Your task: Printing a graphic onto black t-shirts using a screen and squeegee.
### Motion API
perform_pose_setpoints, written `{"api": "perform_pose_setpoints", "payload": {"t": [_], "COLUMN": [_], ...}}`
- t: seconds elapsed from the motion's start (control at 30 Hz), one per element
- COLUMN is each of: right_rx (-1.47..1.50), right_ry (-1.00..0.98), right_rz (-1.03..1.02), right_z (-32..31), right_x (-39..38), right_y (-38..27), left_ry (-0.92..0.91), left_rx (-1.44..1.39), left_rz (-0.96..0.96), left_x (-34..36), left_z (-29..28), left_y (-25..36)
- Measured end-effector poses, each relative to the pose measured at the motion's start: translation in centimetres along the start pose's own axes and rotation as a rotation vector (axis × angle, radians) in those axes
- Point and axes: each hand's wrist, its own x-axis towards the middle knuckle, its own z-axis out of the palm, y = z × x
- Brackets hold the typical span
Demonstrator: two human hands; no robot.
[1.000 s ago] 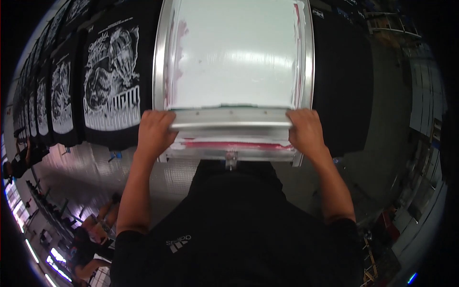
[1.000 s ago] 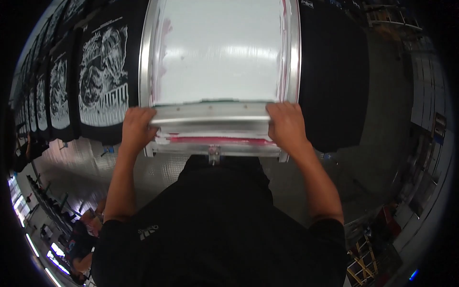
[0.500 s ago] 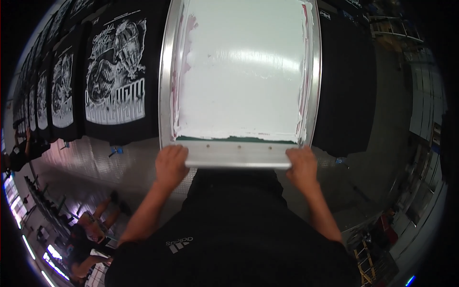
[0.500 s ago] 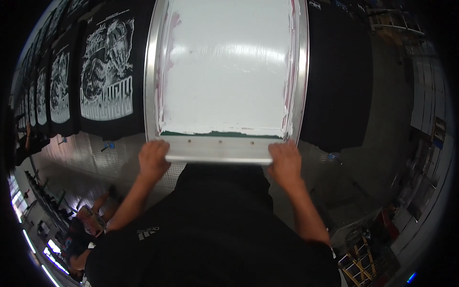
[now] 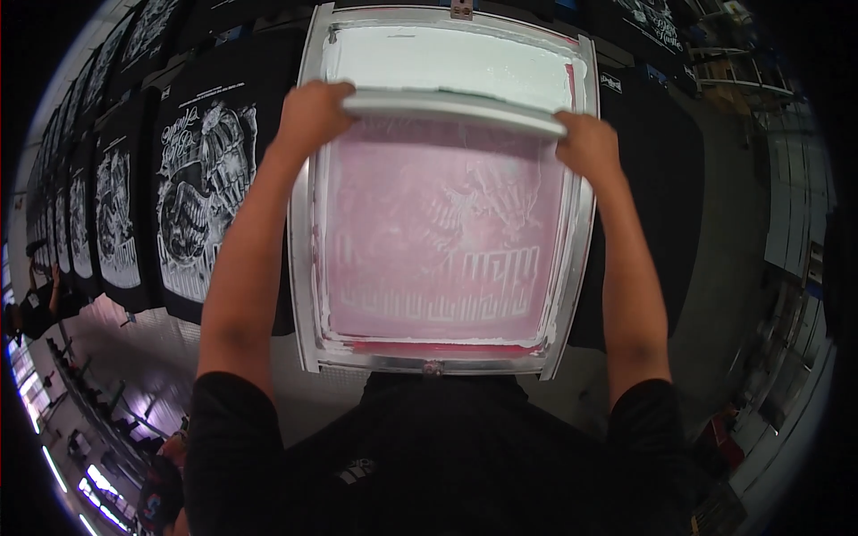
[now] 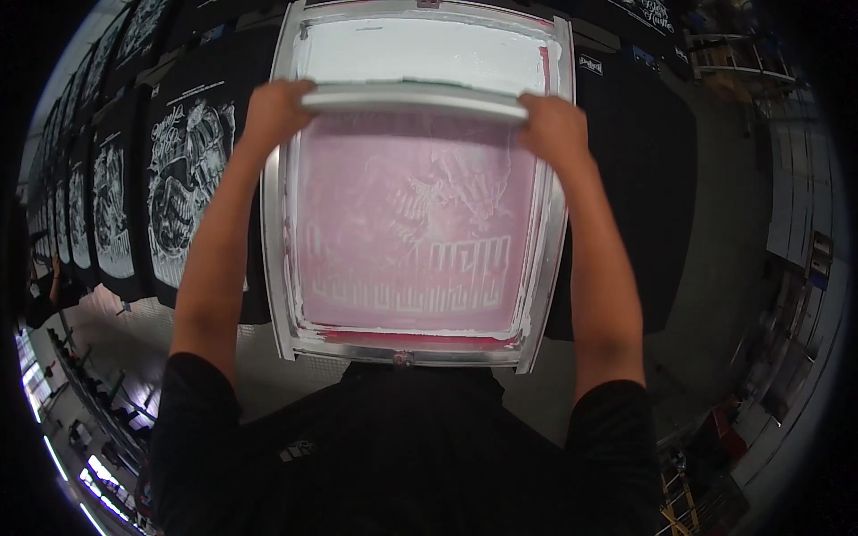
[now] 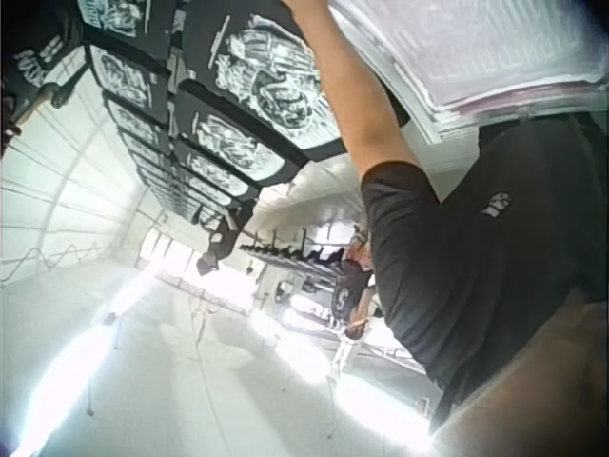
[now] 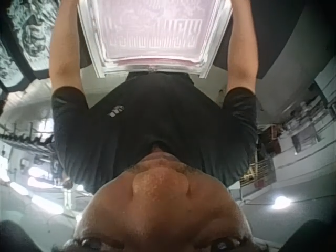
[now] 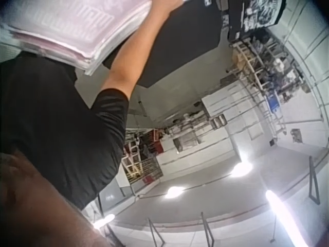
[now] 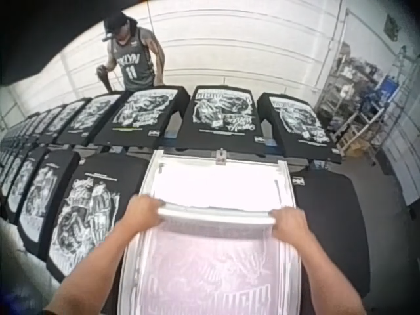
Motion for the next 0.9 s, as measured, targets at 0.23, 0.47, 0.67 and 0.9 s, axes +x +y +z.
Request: {"api": "perform_pose_setpoints", "payload": {"t": [0.23,0.47,0.67,0.9], "right_rx": [-0.023,0.138,0.271,0.261], "right_ry": [-0.039,-0.244,-0.236,-0.394], "right_rz": [-0.030,-0.038,-0.041,0.025], "right_z": [-1.5,-4.8,-2.9,-1.7], "right_x": [11.6,-13.6,-31.9,-32.9], "right_y": [4.6,-2.5,-8.7,-8.9], "left_ry": [-0.058,-0.445,-0.283,-0.274], "left_rx": [0.064,-0.109,-0.306,-0.279], "left_rz": [0.044,-0.116,-0.010,-0.022], "left_x": [10.5,-11.1,-32.3,-34.4], "left_z": [-1.6,-7.9,-7.9,-6.3], "left_y": [-2.5,5.3,12.0,12.6]}}
